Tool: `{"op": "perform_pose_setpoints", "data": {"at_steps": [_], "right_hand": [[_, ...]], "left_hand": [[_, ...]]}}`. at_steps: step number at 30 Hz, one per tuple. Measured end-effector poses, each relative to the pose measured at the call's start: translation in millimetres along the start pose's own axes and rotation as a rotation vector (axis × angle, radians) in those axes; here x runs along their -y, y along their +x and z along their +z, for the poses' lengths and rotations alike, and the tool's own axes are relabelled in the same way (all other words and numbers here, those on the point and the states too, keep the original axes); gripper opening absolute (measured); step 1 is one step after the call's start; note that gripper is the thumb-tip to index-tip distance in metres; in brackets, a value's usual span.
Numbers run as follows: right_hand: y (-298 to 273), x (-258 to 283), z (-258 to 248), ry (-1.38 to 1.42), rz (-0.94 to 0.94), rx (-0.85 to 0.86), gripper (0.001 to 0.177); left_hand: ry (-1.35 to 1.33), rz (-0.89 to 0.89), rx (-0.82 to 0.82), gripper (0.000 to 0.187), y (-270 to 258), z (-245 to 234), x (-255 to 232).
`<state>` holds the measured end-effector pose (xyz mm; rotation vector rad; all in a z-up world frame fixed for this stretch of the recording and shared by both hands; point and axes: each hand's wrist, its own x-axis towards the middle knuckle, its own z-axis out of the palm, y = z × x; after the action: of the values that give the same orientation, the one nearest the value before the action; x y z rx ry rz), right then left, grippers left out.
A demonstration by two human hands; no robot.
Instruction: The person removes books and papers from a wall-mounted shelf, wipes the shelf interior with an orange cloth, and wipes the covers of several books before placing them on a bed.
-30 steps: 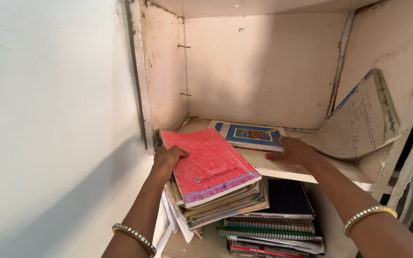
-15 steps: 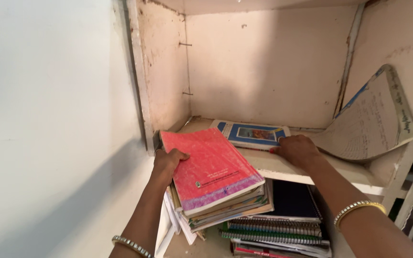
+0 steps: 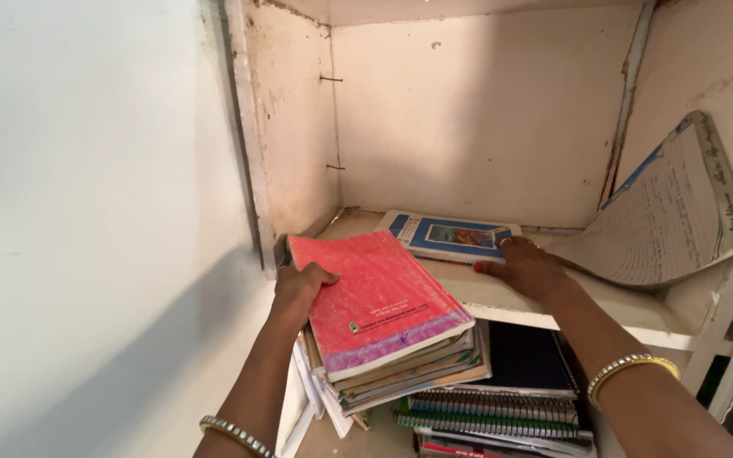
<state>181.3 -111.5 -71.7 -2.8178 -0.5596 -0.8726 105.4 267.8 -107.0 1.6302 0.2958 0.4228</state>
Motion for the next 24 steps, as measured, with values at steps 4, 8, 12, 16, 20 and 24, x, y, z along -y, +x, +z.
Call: {"op": "perform_pose_setpoints", "data": {"at_steps": [4,8,12,16,20,24], "right_hand": [[4,-1,3,0.027,0.186,0.177,0.083],[8,6,1,-0.105,0.178,0.219,0.07],[9,5,7,-0.274,0.006,0.162,0.059],[10,3,19,-0.443,-0.138,-0.071,0.059],[12,8,19,-0.624,-0.19,-0.191,0.045],[12,20,8,-0.663,-0.272,-0.187,0.043]], "left_hand": [[-0.034,-0.032,0.014,0.027,6,1,4],[-0.073,-0.039,0.041,0.026,19,2,9],[0.0,-0.069,0.041,0.029,25,2,12],[-0.022,-0.08,0.034,0.03,19,0,11],[-0.09,-0.114,0.02,0.026,12,2,6],[-0.094,-0.086,0.011,0.031,9,2,6]]}}
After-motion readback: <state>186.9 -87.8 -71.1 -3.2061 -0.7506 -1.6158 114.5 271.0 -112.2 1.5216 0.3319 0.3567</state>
